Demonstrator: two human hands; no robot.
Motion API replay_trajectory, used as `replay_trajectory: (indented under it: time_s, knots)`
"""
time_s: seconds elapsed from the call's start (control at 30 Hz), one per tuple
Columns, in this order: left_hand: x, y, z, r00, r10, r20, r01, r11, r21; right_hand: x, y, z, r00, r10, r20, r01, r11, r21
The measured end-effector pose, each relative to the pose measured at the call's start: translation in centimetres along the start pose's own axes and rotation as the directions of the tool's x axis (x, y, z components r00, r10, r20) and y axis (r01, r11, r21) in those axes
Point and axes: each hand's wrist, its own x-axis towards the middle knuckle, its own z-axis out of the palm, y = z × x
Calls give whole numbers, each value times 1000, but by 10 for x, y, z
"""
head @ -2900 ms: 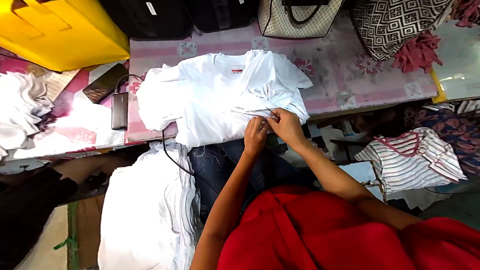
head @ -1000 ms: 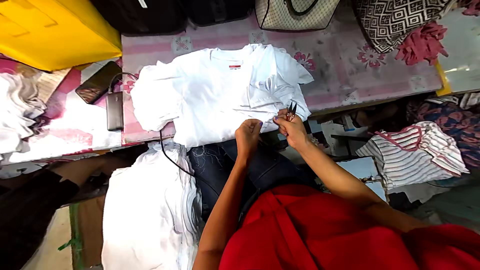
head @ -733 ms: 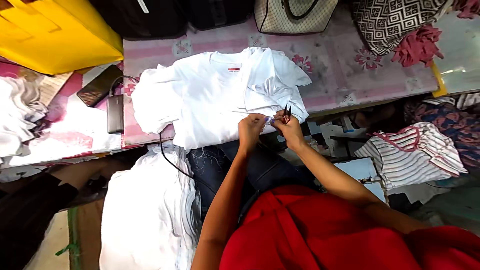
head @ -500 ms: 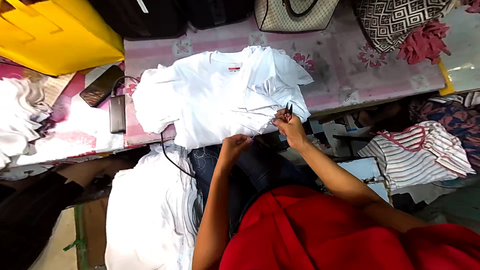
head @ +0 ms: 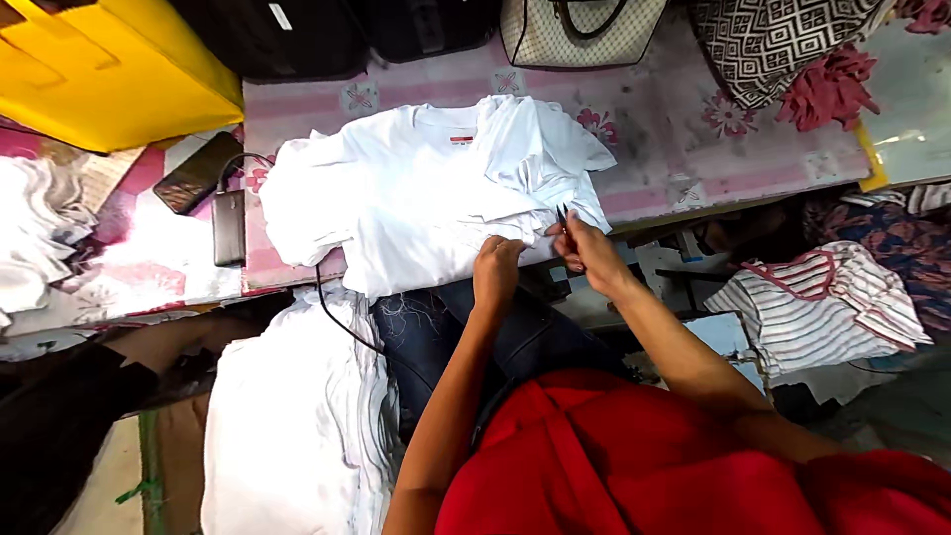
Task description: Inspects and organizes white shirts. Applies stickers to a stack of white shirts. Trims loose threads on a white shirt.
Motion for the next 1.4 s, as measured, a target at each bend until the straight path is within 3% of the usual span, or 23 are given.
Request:
replay_trajectory:
  time_s: [0.07, 0.17, 0.33, 0.67, 0.77, 0.87, 1.03, 1.13, 1.2, 1.3, 1.4]
  knots:
    - [-7, 0, -5, 999, -53, 5, 53, 998, -46, -9, -13, -4, 993, 82, 84, -83, 996, 11]
    - [-14, 2, -8, 996, -87, -9, 86, 993, -79, -20, -22, 2, 971, 164, 176, -143, 982, -123]
    - [-15, 10, -10, 995, -101, -22, 98, 988, -116, -19, -16, 21, 972, 221, 77, -175, 904, -389]
    - [-17, 10, -7, 997, -69, -13, 68, 993, -98, -4, -1, 27, 997, 81, 18, -64, 893, -445]
    - [-15, 21, -18, 981, -179, 80, 180, 984, -12, -10, -3, 22, 999, 41, 0, -36, 875, -482]
    - [-4, 27, -21, 963, -245, 116, 243, 970, 33, -18, -4, 27, 987, -141, -82, 71, 825, -561]
    - [7, 10, 3, 992, -108, 69, 104, 993, 61, 1, 8, 48, 950, -206, -234, 32, 811, -584]
    - [1, 4, 5, 997, -74, -6, 74, 997, -7, 7, 22, 49, 939, -227, -258, 103, 902, -419]
    - [-3, 4, 1, 994, -106, -17, 105, 992, -72, 8, 26, 47, 963, -107, -247, 84, 991, -103]
    - [-1, 10, -11, 970, -230, 80, 240, 956, -167, 11, 25, 39, 991, 113, -74, -80, 933, 351]
    - [3, 14, -11, 968, -210, 139, 234, 953, -191, 12, 25, 34, 991, 133, -8, -117, 900, 420]
